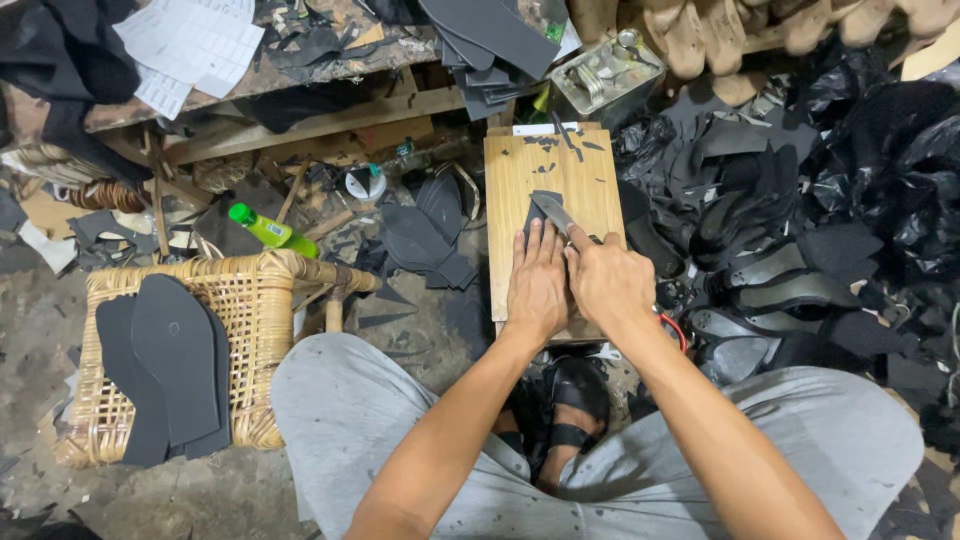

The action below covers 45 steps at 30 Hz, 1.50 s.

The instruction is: The person uses a knife to trim the edges of black shoe insoles on a small wooden board. They repeatedly cut, lift, and reposition the insoles to refine the shape, then place the finished pieces into a nearby wicker basket.

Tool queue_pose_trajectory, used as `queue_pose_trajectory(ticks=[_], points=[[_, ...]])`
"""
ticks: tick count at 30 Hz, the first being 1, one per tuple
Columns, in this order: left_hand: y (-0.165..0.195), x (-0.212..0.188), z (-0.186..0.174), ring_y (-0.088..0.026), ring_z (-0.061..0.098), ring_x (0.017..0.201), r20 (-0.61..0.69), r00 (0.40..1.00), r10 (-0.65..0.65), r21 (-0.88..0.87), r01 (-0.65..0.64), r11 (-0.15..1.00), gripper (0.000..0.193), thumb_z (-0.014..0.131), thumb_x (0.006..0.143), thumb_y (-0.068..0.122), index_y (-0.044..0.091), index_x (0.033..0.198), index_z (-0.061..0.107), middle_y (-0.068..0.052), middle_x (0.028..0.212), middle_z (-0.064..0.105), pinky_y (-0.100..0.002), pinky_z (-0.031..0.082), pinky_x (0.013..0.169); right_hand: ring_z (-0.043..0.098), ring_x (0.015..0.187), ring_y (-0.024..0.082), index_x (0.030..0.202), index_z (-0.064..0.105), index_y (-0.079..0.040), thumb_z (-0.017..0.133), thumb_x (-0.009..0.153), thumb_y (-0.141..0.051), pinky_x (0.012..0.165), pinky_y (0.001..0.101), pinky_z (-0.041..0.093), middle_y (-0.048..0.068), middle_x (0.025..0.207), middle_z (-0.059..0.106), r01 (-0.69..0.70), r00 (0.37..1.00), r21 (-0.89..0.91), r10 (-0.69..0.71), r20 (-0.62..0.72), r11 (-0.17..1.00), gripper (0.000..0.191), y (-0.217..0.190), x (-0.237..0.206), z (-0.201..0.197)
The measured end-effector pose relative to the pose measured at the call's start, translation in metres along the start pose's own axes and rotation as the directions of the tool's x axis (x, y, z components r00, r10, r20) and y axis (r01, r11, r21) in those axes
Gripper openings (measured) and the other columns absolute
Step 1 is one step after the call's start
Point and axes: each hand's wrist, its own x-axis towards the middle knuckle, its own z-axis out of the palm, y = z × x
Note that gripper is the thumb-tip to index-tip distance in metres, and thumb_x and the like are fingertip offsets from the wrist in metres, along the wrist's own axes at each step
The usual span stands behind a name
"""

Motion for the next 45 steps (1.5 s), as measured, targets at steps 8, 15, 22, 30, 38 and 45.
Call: queue_pose_trajectory(ticks=[8, 15, 22, 30, 38, 45], points=[[0.009, -0.005, -0.004, -0.047, 0.030, 0.146, 0.093, 0.996, 0.006, 0.049, -0.011, 0.999, 0.076, 0.058, 0.081, 0.027, -0.014, 0.143, 0.043, -0.032, 0.152, 0.040, -0.056, 0.013, 0.122, 0.071, 0.072, 0.041, 0.131, 0.069, -0.014, 0.056, 0.101, -0.032, 0.061, 0.0499, 0.057, 0.025, 0.090, 0.069, 0.010, 0.995, 0.044, -0.006, -0.100, 0.999, 0.037, 0.000, 0.012, 0.023], [0.011, -0.008, -0.008, -0.045, 0.032, 0.150, 0.006, 1.000, -0.012, -0.016, 0.012, 1.000, 0.065, 0.051, 0.089, 0.021, -0.010, 0.146, 0.046, -0.029, 0.155, 0.043, -0.055, 0.016, 0.125, 0.071, 0.074, 0.042, 0.131, 0.069, -0.019, 0.060, 0.098, -0.033, 0.064, 0.0524, 0.057, 0.024, 0.092, 0.070, -0.006, 0.997, 0.072, 0.011, -0.080, 0.997, 0.037, 0.006, 0.003, 0.010], [0.001, -0.008, 0.004, -0.046, 0.033, 0.150, -0.013, 0.999, -0.041, -0.056, 0.040, 0.998, 0.051, 0.043, 0.104, 0.022, -0.012, 0.142, 0.049, -0.029, 0.155, 0.045, -0.055, 0.017, 0.126, 0.071, 0.071, 0.044, 0.132, 0.068, -0.019, 0.058, 0.099, -0.032, 0.063, 0.0517, 0.057, 0.026, 0.091, 0.069, -0.059, 0.998, 0.046, 0.060, -0.028, 0.997, 0.037, -0.004, -0.017, 0.009], [0.007, -0.008, -0.006, -0.046, 0.030, 0.149, 0.020, 1.000, 0.006, -0.001, -0.006, 1.000, 0.076, 0.061, 0.083, 0.027, -0.010, 0.148, 0.046, -0.029, 0.155, 0.041, -0.056, 0.014, 0.125, 0.072, 0.076, 0.043, 0.131, 0.067, -0.016, 0.055, 0.100, -0.033, 0.065, 0.0518, 0.058, 0.026, 0.089, 0.070, -0.024, 0.996, 0.022, 0.026, -0.089, 0.999, 0.037, -0.003, 0.015, 0.022], [0.012, -0.006, -0.012, -0.044, 0.031, 0.149, 0.033, 0.997, -0.077, -0.117, 0.080, 0.990, 0.075, 0.063, 0.080, 0.028, -0.009, 0.144, 0.046, -0.028, 0.154, 0.042, -0.055, 0.014, 0.124, 0.071, 0.075, 0.044, 0.130, 0.069, -0.021, 0.057, 0.098, -0.035, 0.068, 0.0534, 0.056, 0.025, 0.092, 0.071, -0.062, 0.995, 0.097, 0.068, -0.067, 0.993, 0.037, 0.010, 0.001, 0.000], [0.001, -0.005, -0.004, -0.045, 0.032, 0.151, 0.001, 0.999, -0.032, -0.027, 0.032, 0.999, 0.062, 0.053, 0.090, 0.017, -0.011, 0.144, 0.048, -0.029, 0.157, 0.043, -0.055, 0.015, 0.127, 0.072, 0.075, 0.043, 0.135, 0.066, -0.021, 0.056, 0.101, -0.035, 0.068, 0.0518, 0.058, 0.026, 0.092, 0.070, -0.081, 0.997, 0.051, 0.081, 0.002, 0.995, 0.038, 0.002, -0.007, 0.019]])
